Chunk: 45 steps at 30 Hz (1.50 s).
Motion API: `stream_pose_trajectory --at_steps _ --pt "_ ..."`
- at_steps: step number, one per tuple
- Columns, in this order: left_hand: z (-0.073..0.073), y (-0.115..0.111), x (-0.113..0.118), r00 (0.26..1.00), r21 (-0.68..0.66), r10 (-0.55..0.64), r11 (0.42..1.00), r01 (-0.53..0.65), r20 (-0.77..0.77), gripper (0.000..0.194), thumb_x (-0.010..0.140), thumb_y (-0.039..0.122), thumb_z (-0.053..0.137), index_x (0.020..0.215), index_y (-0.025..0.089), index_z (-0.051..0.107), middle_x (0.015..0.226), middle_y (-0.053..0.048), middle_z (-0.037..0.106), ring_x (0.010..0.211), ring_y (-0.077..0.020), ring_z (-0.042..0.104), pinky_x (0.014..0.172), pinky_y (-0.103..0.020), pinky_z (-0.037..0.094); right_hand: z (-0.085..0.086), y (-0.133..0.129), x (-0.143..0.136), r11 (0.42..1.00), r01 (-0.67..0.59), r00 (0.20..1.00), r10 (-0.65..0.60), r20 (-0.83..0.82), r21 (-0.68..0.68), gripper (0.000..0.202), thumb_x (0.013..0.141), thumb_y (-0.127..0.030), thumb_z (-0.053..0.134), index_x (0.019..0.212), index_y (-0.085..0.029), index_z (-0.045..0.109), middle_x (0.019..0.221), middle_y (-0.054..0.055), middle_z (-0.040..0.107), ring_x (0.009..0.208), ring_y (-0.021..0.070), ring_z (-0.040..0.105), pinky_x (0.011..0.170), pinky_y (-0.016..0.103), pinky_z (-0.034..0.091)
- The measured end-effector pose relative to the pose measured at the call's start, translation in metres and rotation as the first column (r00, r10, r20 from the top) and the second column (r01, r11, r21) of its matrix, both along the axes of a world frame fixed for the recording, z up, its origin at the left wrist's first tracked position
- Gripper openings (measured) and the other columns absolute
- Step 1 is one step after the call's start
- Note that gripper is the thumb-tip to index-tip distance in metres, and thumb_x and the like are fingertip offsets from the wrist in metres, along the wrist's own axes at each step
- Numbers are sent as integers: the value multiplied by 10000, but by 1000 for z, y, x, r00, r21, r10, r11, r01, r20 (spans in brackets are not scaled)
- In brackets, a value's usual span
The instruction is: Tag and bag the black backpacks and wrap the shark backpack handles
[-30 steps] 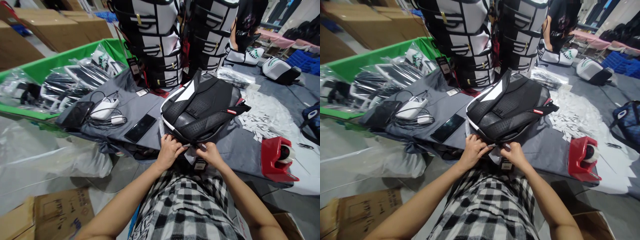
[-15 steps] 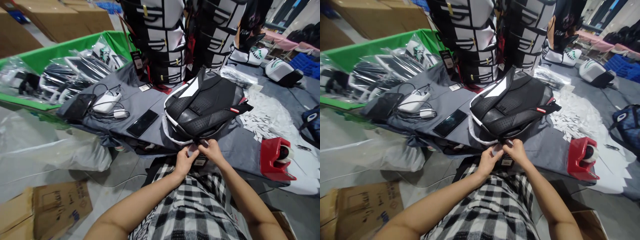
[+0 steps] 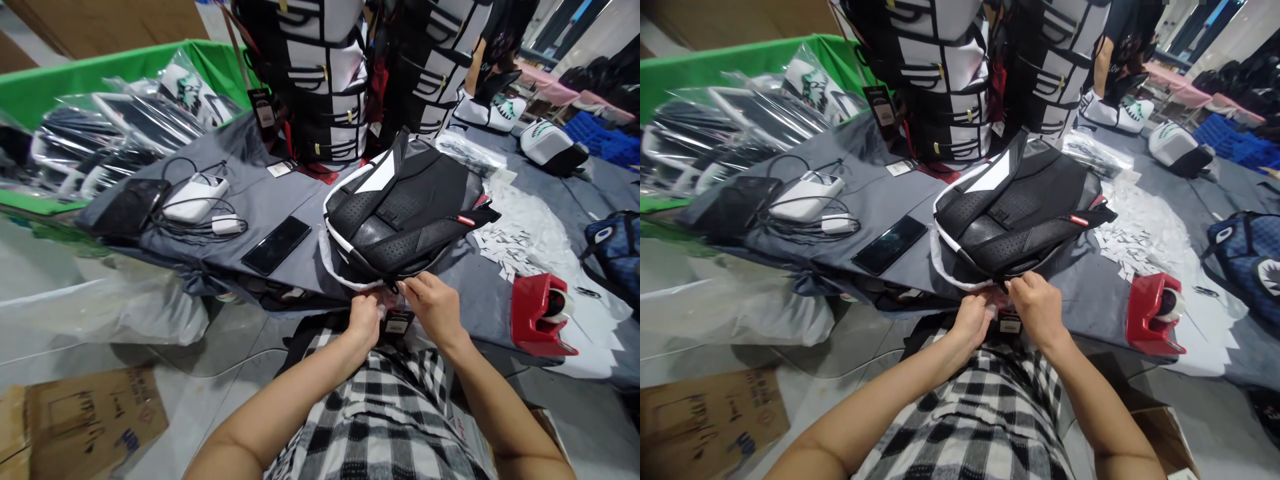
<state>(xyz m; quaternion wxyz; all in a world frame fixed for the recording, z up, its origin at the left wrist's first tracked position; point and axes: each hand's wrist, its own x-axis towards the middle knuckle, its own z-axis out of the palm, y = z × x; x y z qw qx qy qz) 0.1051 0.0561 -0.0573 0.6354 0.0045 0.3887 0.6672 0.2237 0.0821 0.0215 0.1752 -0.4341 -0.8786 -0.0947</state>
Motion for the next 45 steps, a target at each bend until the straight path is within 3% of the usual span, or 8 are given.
stream_pose_trajectory --at_steps 4,10,19,24,29,32,37,45 --pt "4 0 0 999 -55 -18 998 20 35 181 523 218 773 646 139 665 615 8 645 549 -98 542 572 -235 445 -4 -13 -25 990 -38 996 28 81 132 326 1002 -174 492 704 -192 623 682 24 549 679 151 472 607 284 273" --pt "0 1 -3 998 -116 14 993 -20 -53 183 500 181 782 609 144 639 569 45 596 507 -74 503 524 -209 389 -25 -19 -34 988 -53 997 46 57 144 333 999 -129 471 704 -183 616 666 28 539 659 152 457 611 286 279" --pt "1 -1 3 997 -25 40 999 -42 -69 223 499 242 830 664 144 716 659 -2 690 583 -99 558 592 -223 431 0 -9 -25 998 -11 1000 12 -21 65 351 1025 -254 497 711 -188 639 661 12 568 589 116 465 574 265 274" --pt "4 -3 -3 998 -55 39 998 -41 -40 218 478 235 830 592 140 671 578 32 624 536 -77 503 552 -211 401 -24 -17 -41 995 -22 998 15 69 96 315 992 -140 495 705 -193 613 670 29 556 640 153 490 599 284 304" --pt "5 -3 -8 998 -61 11 998 -15 -65 133 486 197 764 558 139 668 559 16 621 518 -87 517 547 -221 407 -38 -32 -34 999 -19 1000 19 0 51 190 1019 -257 503 1018 -155 663 840 74 663 793 201 562 721 309 396" --pt "9 -6 -10 999 -30 -6 1000 4 -49 151 534 250 779 572 136 688 583 -9 647 562 -118 571 590 -244 452 -39 -39 -27 999 -29 997 30 -70 26 209 1000 -198 492 1163 -133 606 962 100 696 898 229 584 753 337 413" --pt "13 -8 -9 999 41 -26 999 28 -41 242 538 286 836 690 129 733 699 -25 703 658 -135 619 666 -258 480 -47 -38 -20 999 -36 974 28 -227 -32 224 883 -40 464 1035 -174 562 906 76 652 894 227 577 755 337 425" --pt "3 0 -1 984 -15 43 999 -46 -174 174 533 257 792 640 142 717 667 -17 695 606 -112 575 647 -252 458 -50 -33 -15 993 -100 951 112 -289 54 227 843 -14 510 954 -212 524 853 31 673 827 205 600 795 359 414"
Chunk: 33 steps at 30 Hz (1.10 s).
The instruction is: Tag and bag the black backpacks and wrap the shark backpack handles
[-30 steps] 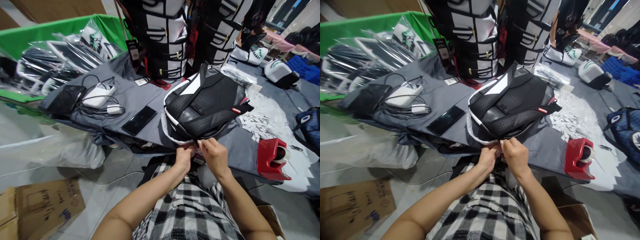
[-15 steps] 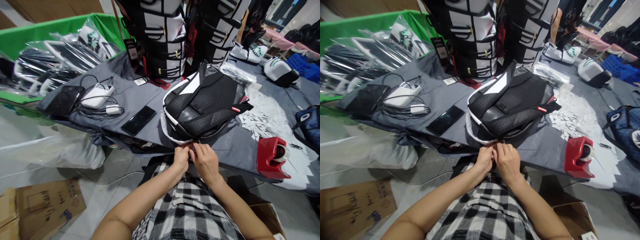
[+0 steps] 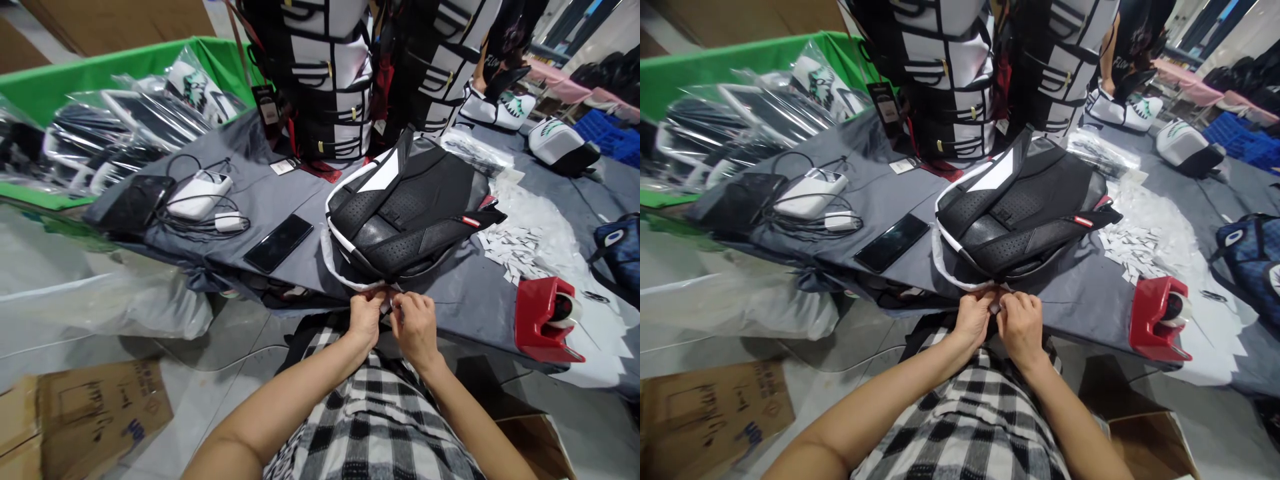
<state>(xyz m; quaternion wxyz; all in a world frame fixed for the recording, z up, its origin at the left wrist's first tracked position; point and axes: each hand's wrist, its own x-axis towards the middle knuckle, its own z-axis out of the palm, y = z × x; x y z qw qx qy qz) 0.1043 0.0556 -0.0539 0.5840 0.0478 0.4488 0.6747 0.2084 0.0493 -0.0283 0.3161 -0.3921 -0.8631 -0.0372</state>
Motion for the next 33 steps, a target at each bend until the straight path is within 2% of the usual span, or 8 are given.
stream_pose_trajectory --at_steps 4,7,10,14,22,27,30,33 --pt "2 1 2 999 -5 20 1000 -20 -44 151 532 213 770 661 142 733 674 -18 702 611 -115 572 661 -257 464 1 -3 3 997 -57 985 63 -162 43 215 904 -69 546 1058 -219 547 1067 70 711 949 208 624 857 360 458" --pt "5 3 4 998 -8 50 999 -50 -36 169 516 212 768 666 143 735 699 -25 713 634 -124 586 660 -257 471 -5 3 -1 995 100 970 -90 -224 31 196 949 -202 605 1140 -192 562 1046 102 693 937 227 616 823 361 464" --pt "5 3 4 997 -22 66 998 -67 -32 202 499 226 778 675 142 728 678 -21 699 620 -127 583 633 -255 465 -16 14 -8 975 223 959 -215 -185 24 92 970 -287 600 995 -199 589 852 56 660 793 218 572 726 342 413" --pt "1 -2 1 996 -70 64 995 -67 -56 223 496 256 812 649 132 707 620 1 657 567 -107 538 580 -237 421 -24 23 -12 961 239 969 -225 -104 138 144 987 -241 552 846 -214 560 740 27 584 731 208 503 689 336 351" --pt "7 -12 -6 986 -99 -7 995 -10 -167 209 485 286 822 620 143 753 649 -19 708 628 -126 575 677 -261 462 -14 19 -10 950 169 961 -218 170 263 273 979 -129 494 722 -217 529 724 36 510 717 211 407 675 346 281" --pt "17 -12 -7 976 -109 -41 994 19 -212 204 505 292 823 622 140 754 641 -23 711 621 -130 586 653 -258 468 -6 7 -12 980 99 941 -149 304 175 126 937 -197 530 832 -192 599 853 85 573 793 235 430 693 365 284" --pt "24 -14 -7 978 -131 -71 990 46 -195 230 519 317 832 644 139 761 638 -26 712 611 -131 591 615 -249 464 -7 4 -13 984 106 942 -145 302 143 114 910 -250 553 843 -177 609 862 100 574 814 247 439 704 377 291" --pt "33 -23 -11 975 -108 -133 987 115 -179 267 537 313 843 731 139 786 727 -51 753 673 -161 649 642 -262 496 -11 7 -12 974 135 960 -174 222 180 161 936 -191 523 788 -196 584 820 72 581 794 227 449 718 367 298"
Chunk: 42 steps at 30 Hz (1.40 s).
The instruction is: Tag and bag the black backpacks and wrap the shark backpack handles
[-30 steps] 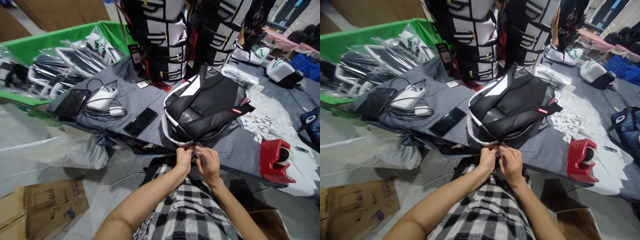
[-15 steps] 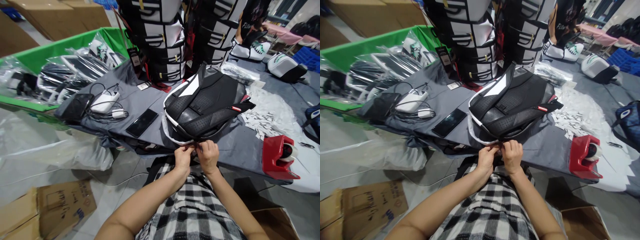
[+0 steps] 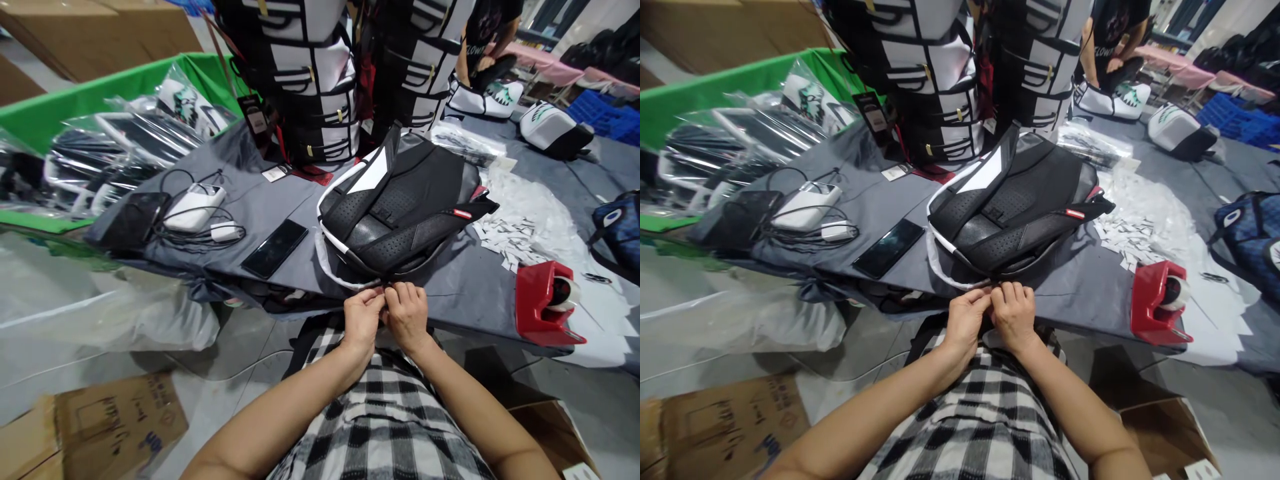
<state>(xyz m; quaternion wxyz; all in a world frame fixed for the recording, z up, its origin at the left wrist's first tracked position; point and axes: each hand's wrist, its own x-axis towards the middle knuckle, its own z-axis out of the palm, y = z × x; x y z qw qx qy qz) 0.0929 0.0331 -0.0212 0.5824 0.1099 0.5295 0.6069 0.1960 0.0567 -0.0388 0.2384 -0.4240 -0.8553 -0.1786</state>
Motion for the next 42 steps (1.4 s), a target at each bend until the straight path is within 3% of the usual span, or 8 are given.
stream_pose_trajectory --at_steps 9,15,18,26,32,36,39,42 --pt "-21 -4 -6 986 135 -66 990 45 154 302 644 332 830 879 150 772 976 -86 773 1018 -232 688 1020 -366 469 1 -2 2 965 3 916 -107 -385 -261 161 978 -241 533 830 -216 589 784 16 638 790 196 537 747 341 338" --pt "-40 18 18 864 193 -120 981 28 489 344 592 296 901 856 147 737 991 -81 768 1115 -251 666 1075 -394 450 7 6 9 808 -140 746 -295 -598 -572 221 922 -345 553 744 -224 599 732 1 656 714 176 580 708 311 405" --pt "-44 16 18 875 220 -140 975 40 462 428 566 323 934 910 146 751 1027 -85 768 1106 -238 674 1098 -388 431 5 11 14 736 -212 683 -359 -636 -643 233 891 -387 570 730 -223 600 682 0 642 639 166 537 649 295 413" --pt "-41 11 18 942 257 -164 962 88 292 467 556 386 952 925 188 745 1002 -39 767 1021 -188 694 1051 -355 475 -4 20 26 775 -151 657 -385 -648 -614 199 861 -375 542 760 -214 601 740 13 647 731 176 550 711 303 436" --pt "-46 10 24 969 130 -93 989 65 228 499 486 411 966 816 173 677 832 23 721 819 -166 714 927 -365 561 24 -2 156 791 180 433 -597 -675 -585 293 862 -479 575 871 -196 651 789 23 663 689 156 562 655 276 428" --pt "-49 13 25 990 67 -40 997 31 136 452 541 333 943 866 171 675 870 24 716 821 -141 704 797 -257 575 50 -34 266 680 552 282 -697 -659 -483 326 781 -511 636 780 -188 681 731 30 670 675 166 553 680 298 434" --pt "-45 13 25 995 24 -26 999 24 96 360 590 258 908 851 167 677 860 25 708 785 -127 695 657 -191 553 53 -42 311 586 578 175 -768 -616 -567 365 692 -543 706 711 -178 710 716 42 693 695 180 570 686 305 437" --pt "-39 11 25 996 -8 -33 999 33 79 331 598 241 898 829 163 673 825 22 703 755 -136 695 613 -191 559 43 -32 321 583 483 136 -787 -602 -653 434 635 -601 729 671 -168 727 630 28 670 658 179 577 647 295 429"
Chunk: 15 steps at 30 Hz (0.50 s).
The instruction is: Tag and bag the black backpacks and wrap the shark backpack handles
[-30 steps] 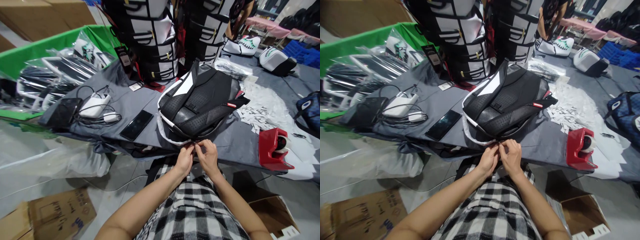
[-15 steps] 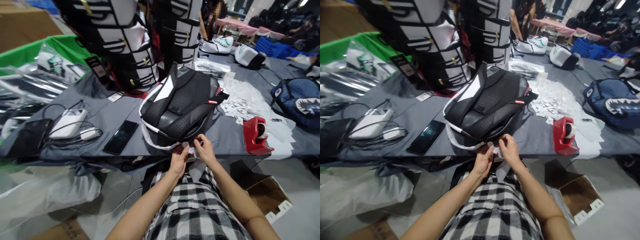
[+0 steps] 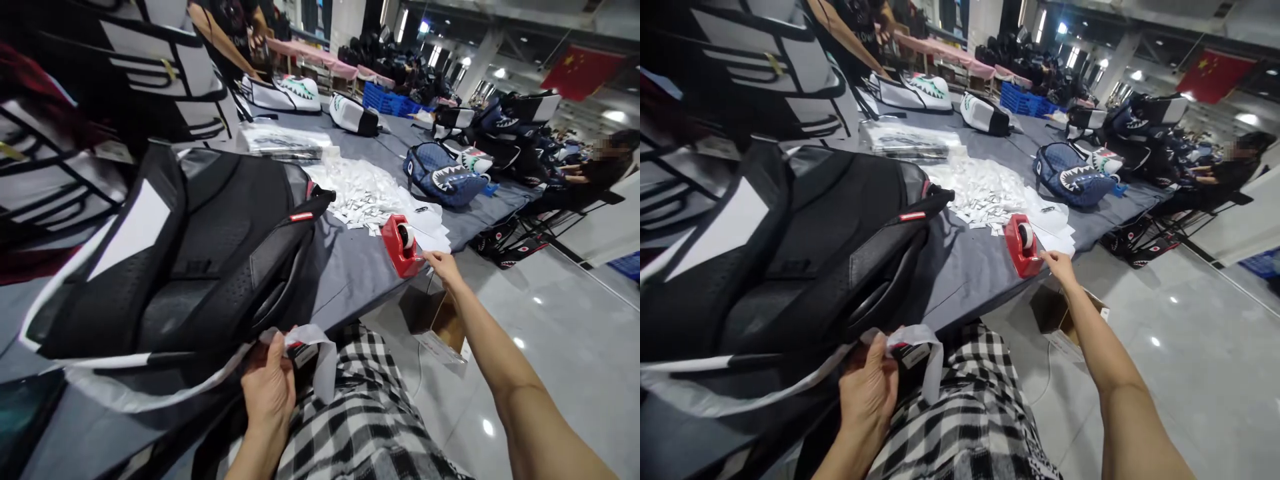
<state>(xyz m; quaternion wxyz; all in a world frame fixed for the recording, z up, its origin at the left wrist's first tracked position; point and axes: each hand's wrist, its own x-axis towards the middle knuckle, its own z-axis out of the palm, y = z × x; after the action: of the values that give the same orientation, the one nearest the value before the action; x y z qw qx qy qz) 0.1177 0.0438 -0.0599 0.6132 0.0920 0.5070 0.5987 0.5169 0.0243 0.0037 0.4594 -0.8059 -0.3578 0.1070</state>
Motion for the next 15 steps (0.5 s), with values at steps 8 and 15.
stream_pose_trajectory --at_steps 8,15 --pt "-1 -1 0 998 39 -40 998 42 -57 333 621 309 890 838 200 663 822 40 711 777 -150 705 671 -255 618 -6 18 -15 993 54 996 -46 -78 104 449 603 -612 750 621 -170 669 633 44 675 646 178 581 657 313 454" --pt "-1 -1 1 999 49 -13 999 16 -52 339 597 297 906 822 198 673 863 23 723 811 -155 694 678 -249 607 -14 -24 -47 955 183 923 -84 -376 235 359 644 -467 834 681 -186 614 619 -14 600 560 106 516 489 214 398"
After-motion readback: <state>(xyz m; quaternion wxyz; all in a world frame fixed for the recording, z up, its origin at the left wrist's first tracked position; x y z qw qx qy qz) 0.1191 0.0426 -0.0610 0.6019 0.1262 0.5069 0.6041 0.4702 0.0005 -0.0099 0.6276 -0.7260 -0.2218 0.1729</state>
